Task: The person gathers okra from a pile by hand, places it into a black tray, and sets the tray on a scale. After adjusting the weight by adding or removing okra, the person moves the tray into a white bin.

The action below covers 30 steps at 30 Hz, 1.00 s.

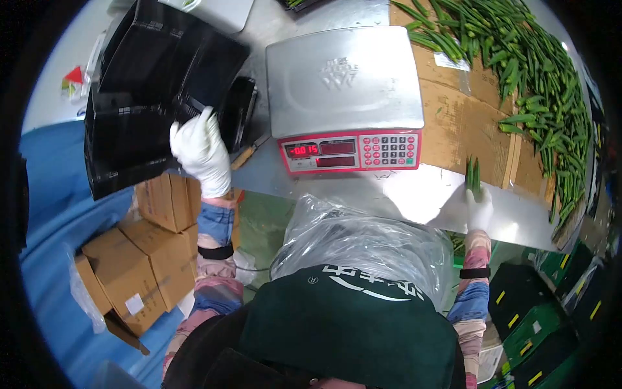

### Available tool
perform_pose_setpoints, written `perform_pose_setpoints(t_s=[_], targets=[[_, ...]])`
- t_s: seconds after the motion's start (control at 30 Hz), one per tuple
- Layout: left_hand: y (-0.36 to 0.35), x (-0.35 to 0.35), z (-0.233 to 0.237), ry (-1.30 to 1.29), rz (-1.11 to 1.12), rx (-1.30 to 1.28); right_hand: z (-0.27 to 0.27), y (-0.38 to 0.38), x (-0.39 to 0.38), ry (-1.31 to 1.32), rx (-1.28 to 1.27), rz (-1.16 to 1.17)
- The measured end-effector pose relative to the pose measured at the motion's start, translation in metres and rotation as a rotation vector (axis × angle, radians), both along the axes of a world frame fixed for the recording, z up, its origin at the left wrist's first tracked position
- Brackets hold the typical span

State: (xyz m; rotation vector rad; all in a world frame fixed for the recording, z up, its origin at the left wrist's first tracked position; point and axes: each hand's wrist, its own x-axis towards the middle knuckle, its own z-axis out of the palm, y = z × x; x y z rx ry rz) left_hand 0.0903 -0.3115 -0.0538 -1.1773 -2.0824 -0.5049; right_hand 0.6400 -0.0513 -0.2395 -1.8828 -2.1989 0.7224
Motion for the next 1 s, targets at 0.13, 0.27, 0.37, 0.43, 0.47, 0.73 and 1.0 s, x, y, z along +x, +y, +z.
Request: perform_pose_setpoints(t_s=[0.13, 0.27, 0.37, 0.43, 0.47, 0.73, 1.0], targets=[[0.052, 0.044, -0.005, -0.229, -0.366, -0.058, 0.007, 0.009, 0.003, 0.095, -0.075, -0.021], [0.06, 0.071, -0.057, -0.204, -0.467, -0.195, 0.063, 0.039, -0.032, 0.3, -0.002, -0.069], [0.044, 0.08, -0.025, -0.392, -0.329, -0.084, 0.144, 0.028, -0.135, 0.476, 0.206, 0.141], [0.021, 0.078, -0.03, -0.425, -0.214, 0.068, 0.167, 0.029, -0.184, 0.333, 0.291, 0.329], [0.005, 0.074, -0.034, -0.399, -0.131, 0.114, 0.174, 0.03, -0.21, 0.367, 0.358, 0.498], [-0.161, 0.12, -0.057, -0.522, 0.582, 0.353, 0.158, 0.027, -0.316, 0.489, 0.355, 0.99], [-0.224, 0.219, -0.092, -0.909, 0.724, 0.991, 0.144, -0.006, -0.229, 0.527, 0.387, 1.033]])
